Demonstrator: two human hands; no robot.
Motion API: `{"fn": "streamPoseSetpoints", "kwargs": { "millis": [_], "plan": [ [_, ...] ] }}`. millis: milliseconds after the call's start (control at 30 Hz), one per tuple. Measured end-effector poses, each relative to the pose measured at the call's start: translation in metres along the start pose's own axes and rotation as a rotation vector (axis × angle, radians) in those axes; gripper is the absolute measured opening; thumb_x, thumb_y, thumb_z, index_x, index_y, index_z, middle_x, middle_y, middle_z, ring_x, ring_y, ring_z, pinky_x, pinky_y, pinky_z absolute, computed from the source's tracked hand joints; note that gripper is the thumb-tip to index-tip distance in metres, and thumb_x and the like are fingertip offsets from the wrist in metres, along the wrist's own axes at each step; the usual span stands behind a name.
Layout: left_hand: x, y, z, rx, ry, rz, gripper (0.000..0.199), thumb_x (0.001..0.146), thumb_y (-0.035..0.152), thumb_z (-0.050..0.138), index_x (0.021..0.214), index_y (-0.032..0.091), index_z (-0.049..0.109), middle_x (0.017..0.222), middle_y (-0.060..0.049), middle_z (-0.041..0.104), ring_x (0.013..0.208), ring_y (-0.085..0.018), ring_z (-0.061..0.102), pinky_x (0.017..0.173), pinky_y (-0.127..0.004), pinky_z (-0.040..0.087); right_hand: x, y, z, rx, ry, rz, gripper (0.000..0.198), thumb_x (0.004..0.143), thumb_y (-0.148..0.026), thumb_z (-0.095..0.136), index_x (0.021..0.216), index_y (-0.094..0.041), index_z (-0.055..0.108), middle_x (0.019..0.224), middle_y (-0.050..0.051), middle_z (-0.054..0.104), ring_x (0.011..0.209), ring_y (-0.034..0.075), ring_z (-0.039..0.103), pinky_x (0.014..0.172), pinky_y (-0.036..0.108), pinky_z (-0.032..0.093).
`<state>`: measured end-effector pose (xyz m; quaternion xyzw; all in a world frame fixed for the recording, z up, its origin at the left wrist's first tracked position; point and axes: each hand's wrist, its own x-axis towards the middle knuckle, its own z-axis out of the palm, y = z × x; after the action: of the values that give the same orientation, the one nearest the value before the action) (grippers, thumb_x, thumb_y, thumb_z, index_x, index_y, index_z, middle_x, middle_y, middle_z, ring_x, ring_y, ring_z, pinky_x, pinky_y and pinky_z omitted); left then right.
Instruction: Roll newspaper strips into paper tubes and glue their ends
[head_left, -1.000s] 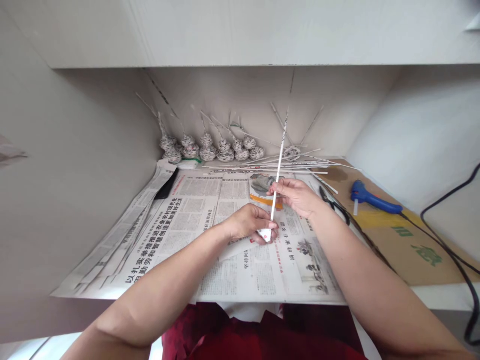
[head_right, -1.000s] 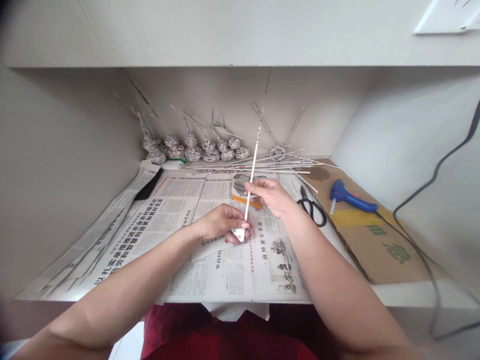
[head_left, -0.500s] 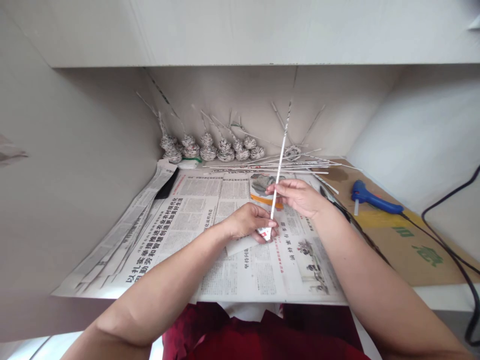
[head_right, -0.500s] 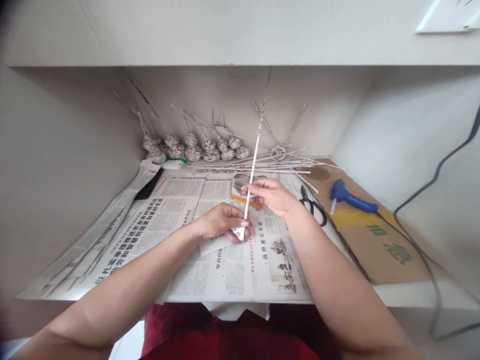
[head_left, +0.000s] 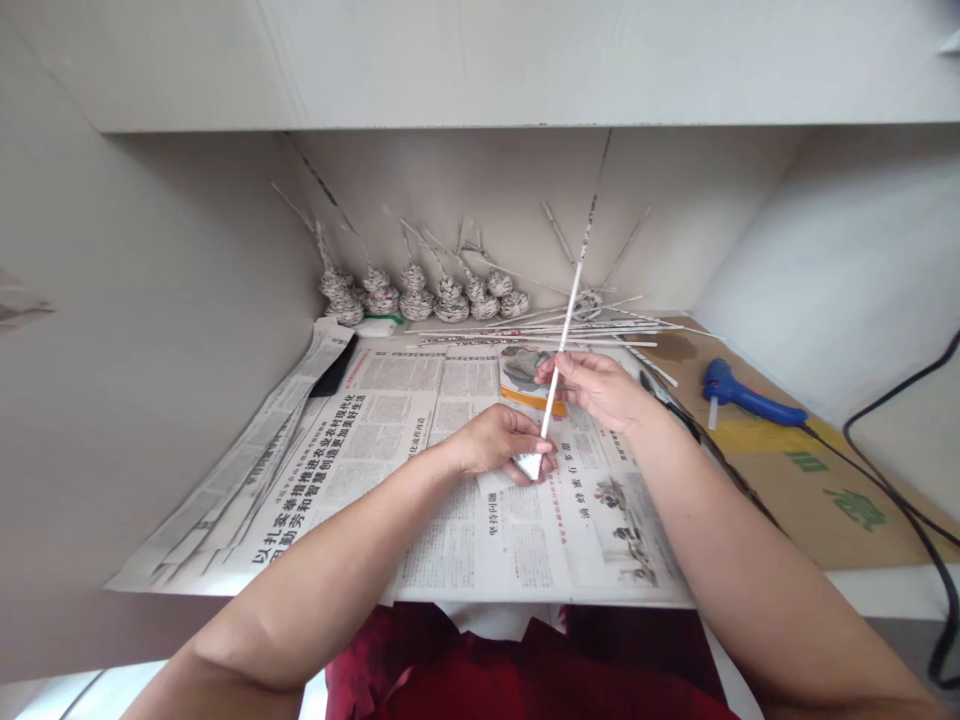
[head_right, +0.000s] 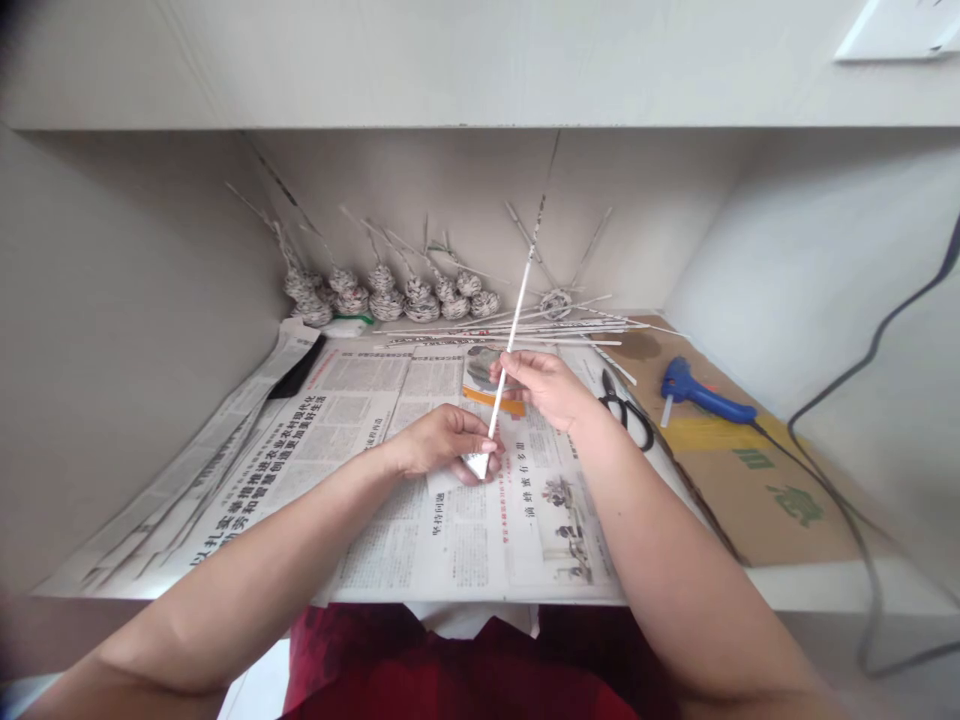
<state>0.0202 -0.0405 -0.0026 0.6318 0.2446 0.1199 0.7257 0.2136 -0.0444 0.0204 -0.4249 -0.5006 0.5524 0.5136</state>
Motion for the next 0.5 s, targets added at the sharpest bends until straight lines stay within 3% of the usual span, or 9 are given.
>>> {"fn": "streamPoseSetpoints", "kwargs": {
  "millis": [100,233,400,500],
  "plan": [
    [-0.0001,0.0013,0.0000,-0.004,0.004,-0.003,0.035,0.070,0.042,0.068,0.086,0.011,0.066,0.079,-0.009,0.065,0.073,-0.018,0.063,0.058,-0.029,0.052,-0.0002,-0.0003,-0.0007,-0.002,-0.078,0.025,0.025,0.070,-0.038,0.071,0.085,-0.019,0.071,0.095,0.007,0.067,0.092,0.020,0.060,0.078,0.035,0.046],
    [-0.0001,0.0013,0.0007,0.000,-0.009,-0.010,0.036,0.069,0.042,0.069,0.085,0.011,0.067,0.080,-0.010,0.066,0.075,-0.019,0.063,0.057,-0.029,0.052,0.0000,-0.0002,-0.0002,-0.010,0.057,-0.026,0.018,0.068,-0.037,0.073,0.073,-0.020,0.069,0.082,0.003,0.067,0.085,0.017,0.060,0.074,0.032,0.047],
    [0.0000,0.0010,0.0014,-0.016,0.016,-0.014,0.037,0.067,0.043,0.070,0.085,0.011,0.067,0.079,-0.009,0.066,0.074,-0.019,0.063,0.057,-0.029,0.052,-0.0009,-0.0013,-0.0004,-0.034,-0.078,0.018,0.025,0.072,-0.039,0.069,0.087,-0.020,0.070,0.097,0.007,0.067,0.091,0.020,0.060,0.074,0.034,0.048],
    [0.0001,0.0006,0.0011,-0.018,0.015,-0.026,0.037,0.067,0.043,0.070,0.085,0.011,0.067,0.079,-0.009,0.066,0.074,-0.019,0.063,0.056,-0.029,0.052,0.0008,0.0007,-0.0006,-0.045,0.042,-0.004,0.020,0.067,-0.037,0.073,0.077,-0.020,0.069,0.084,0.004,0.067,0.081,0.018,0.060,0.071,0.032,0.047]
  ]
}}
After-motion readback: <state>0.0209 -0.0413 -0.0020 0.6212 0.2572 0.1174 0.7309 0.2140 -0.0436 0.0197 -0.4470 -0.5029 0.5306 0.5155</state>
